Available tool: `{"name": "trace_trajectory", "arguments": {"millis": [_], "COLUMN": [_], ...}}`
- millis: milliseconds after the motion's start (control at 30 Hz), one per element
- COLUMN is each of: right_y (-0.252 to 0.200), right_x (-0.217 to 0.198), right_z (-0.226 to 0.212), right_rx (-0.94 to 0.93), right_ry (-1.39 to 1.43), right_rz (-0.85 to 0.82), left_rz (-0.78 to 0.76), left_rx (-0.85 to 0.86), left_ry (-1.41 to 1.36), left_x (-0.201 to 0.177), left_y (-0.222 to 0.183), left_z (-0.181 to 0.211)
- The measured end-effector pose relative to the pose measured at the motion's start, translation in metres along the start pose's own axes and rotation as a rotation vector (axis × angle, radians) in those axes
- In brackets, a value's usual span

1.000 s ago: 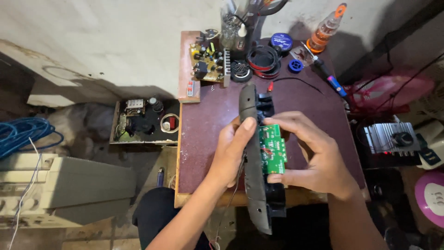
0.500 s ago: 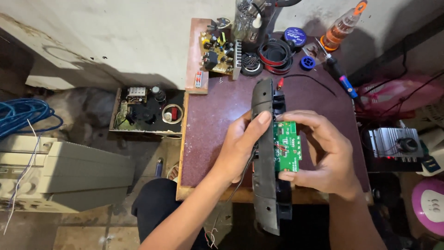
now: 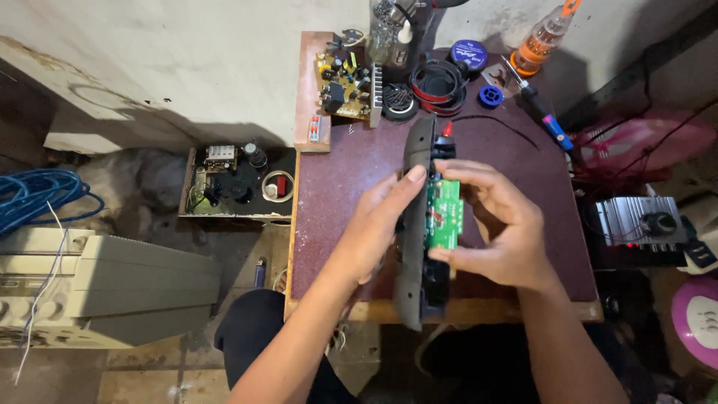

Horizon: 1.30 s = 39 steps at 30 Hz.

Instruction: The person fits a printed circuit board into a plastic enclosure and solders a wire connection to complete the assembly.

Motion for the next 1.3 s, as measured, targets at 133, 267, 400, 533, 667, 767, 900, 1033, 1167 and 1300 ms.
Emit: {"name": "trace_trajectory", "arguments": {"millis": [133,267,400,533,667,767,900,1033,1167,1300], "right_y": [-0.002,-0.005,-0.011,-0.018,-0.022,-0.019,-0.015,-0.007,0.003,0.004], "right_x": [-0.010,-0.030,-0.054,-0.054,-0.044,-0.040,-0.034,-0.025,-0.013,-0.008], "right_z": [0.031,0.036,0.042,0.055,0.065,0.066,0.069,0.072,0.071,0.070], "right_rx": [-0.031,0.098,0.060,0.052,0.089,0.112,0.131,0.139,0.144,0.169], "right_ry": [0.100,0.142,0.073,0.095,0.182,0.195,0.215,0.234,0.392,0.499], "right_rz": [0.120,0.203,0.236,0.269,0.309,0.301,0.280,0.274,0.278,0.256], "left_rz": [0.169,0.264,0.441,0.353,0.172,0.144,0.102,0.061,0.036,0.011], "left_rx": [0.121,0.299,0.521,0.528,0.561,0.653,0.732,0.726,0.635,0.634], "left_ry": [0.171,0.251,0.768,1.000,1.111,1.183,1.249,1.276,1.274,1.188], "left_x": [-0.004,-0.032,-0.054,-0.049,-0.033,-0.027,-0.028,-0.034,-0.050,-0.042], "left_y": [0.002,0.013,0.022,0.029,0.032,0.036,0.042,0.047,0.071,0.049], "left_z": [-0.001,-0.003,0.002,-0.010,-0.016,-0.021,-0.029,-0.035,-0.050,-0.031]}}
Point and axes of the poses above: each hand's wrist, its own y-axis towards the middle knuckle, its own x-axis out of the palm, z = x × y, the point moved 4 cm from there along y, towards the middle knuckle, and after that the axes turned 5 degrees about z, right-handed, at the moved point
